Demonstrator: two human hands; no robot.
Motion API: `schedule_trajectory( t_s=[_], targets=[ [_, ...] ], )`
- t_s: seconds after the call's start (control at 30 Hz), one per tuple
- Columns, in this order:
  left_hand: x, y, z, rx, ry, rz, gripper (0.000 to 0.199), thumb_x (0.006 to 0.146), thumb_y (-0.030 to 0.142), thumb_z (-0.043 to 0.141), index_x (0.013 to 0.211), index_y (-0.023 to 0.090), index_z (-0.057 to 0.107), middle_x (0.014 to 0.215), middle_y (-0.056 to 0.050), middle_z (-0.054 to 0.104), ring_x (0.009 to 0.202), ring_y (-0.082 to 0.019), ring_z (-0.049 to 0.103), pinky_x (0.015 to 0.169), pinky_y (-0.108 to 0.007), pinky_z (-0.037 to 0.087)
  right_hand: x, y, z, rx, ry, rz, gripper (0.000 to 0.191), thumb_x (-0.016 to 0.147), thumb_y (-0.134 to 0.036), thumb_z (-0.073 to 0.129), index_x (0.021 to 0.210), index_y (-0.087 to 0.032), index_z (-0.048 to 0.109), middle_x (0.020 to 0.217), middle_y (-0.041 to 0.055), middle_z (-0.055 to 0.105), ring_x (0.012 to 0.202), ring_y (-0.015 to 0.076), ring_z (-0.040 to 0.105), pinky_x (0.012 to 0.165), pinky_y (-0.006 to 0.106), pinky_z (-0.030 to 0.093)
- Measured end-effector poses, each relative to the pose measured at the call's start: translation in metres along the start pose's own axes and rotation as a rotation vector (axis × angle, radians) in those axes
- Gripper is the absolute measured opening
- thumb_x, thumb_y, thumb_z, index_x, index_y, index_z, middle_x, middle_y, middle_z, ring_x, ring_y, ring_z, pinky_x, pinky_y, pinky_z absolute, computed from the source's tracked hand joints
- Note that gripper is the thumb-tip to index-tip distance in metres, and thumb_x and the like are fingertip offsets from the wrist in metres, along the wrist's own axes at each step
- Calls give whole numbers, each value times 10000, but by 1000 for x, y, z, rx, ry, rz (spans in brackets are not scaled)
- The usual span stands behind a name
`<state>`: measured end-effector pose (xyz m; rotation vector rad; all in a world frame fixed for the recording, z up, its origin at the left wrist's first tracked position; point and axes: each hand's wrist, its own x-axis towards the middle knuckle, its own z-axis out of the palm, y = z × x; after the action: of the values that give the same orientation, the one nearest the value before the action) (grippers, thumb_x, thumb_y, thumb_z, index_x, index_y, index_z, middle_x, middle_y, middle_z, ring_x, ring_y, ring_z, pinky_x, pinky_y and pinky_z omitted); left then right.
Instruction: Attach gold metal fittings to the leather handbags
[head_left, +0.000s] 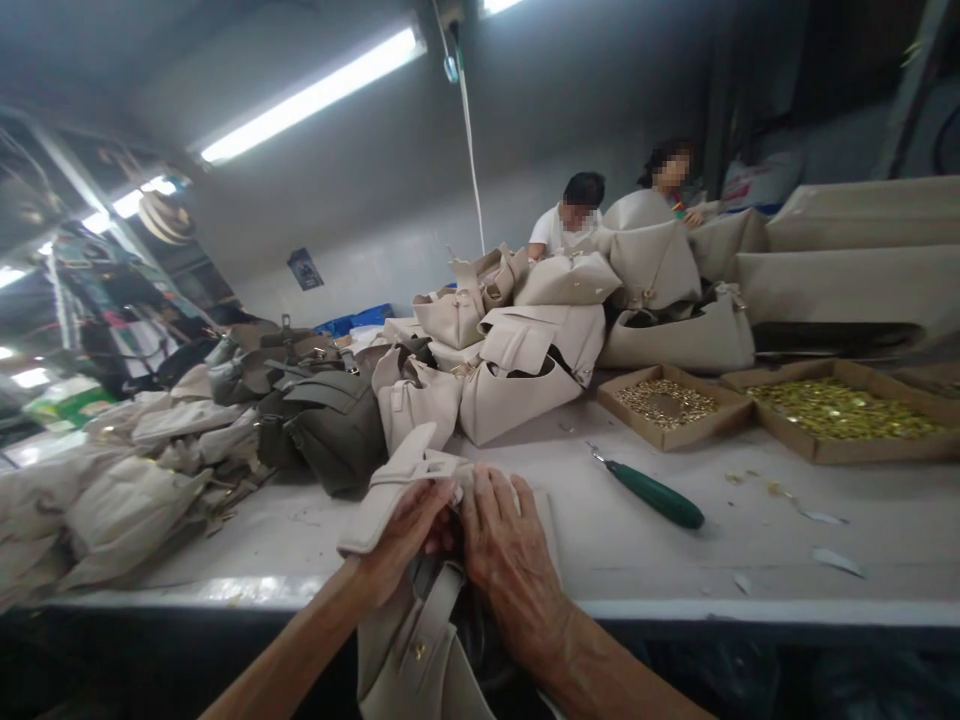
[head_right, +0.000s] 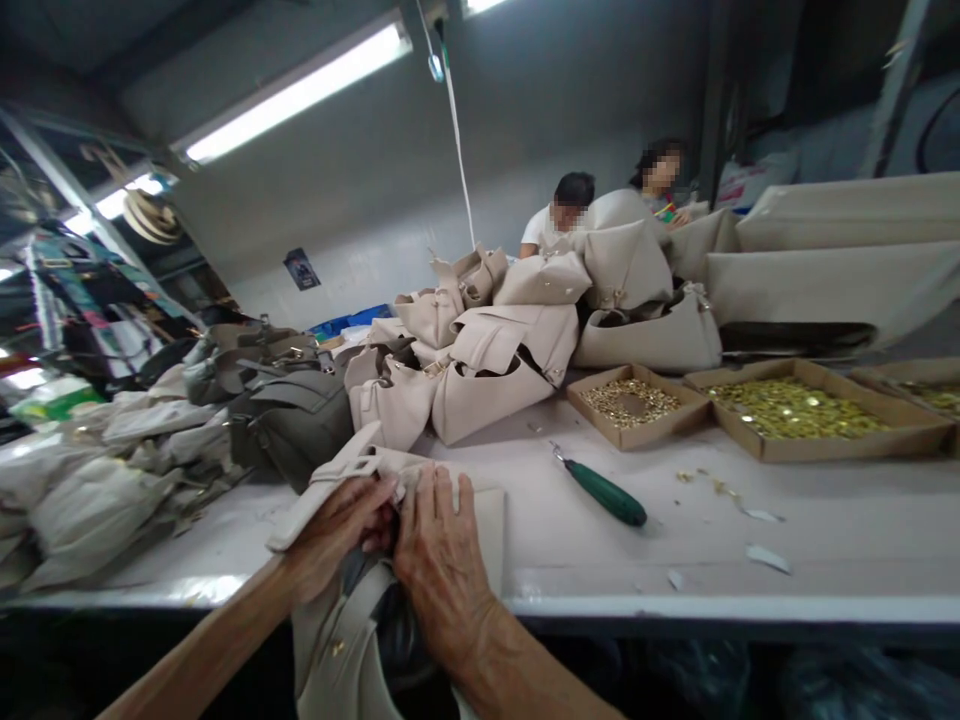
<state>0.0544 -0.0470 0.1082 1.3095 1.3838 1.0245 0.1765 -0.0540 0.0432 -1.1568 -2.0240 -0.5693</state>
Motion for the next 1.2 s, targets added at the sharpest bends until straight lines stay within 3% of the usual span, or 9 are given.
schedule_trajectory(
  t_s=[0.13,0.3,0.53,0.8,1.07,1.2],
  targets=[
    [3,5,-6,43,-60,-39,403,648,514,681,696,153,508,609,21,506,505,-84,485,413,-177,268,-1,-1,0,124,-75,58,459,818,-49,472,1274,-10,507,1311,243,511,1173,350,495,943,514,446],
    [5,9,-6,72,-39,-64,368,644,476,678,729,152,525,631,12,516,531,-87,489,415,-168,251,4,4,2,332,-165,180,480,814,-79,496,1292,-38,495,1335,213,500,1170,334,484,919,486,464],
    [9,12,-4,94,-44,-104,337,671,468,647,713,157,525,630,-4,538,543,-101,505,430,-178,245,5,6,-1,561,-172,322,534,787,-134,490,1315,-58,474,1350,167,491,1204,318,436,989,499,401],
    [13,11,-4,143,-40,-116,375,624,460,666,767,138,538,628,-13,562,554,-105,507,427,-172,276,1,5,2,584,-141,317,546,776,-133,497,1316,-62,472,1368,162,469,1221,309,400,1004,509,376],
    [10,5,1,78,9,-96,336,604,436,684,641,151,510,554,25,481,485,-60,407,411,-161,270,6,9,-4,547,-171,270,530,772,-163,519,1293,-72,496,1361,170,480,1187,330,430,960,516,401],
    [11,-2,4,-57,27,-112,354,579,457,712,624,175,502,595,19,490,542,-83,444,480,-188,378,6,19,-9,614,-109,315,515,799,-255,569,1283,-95,499,1323,153,509,1188,299,436,991,491,394]
  ],
)
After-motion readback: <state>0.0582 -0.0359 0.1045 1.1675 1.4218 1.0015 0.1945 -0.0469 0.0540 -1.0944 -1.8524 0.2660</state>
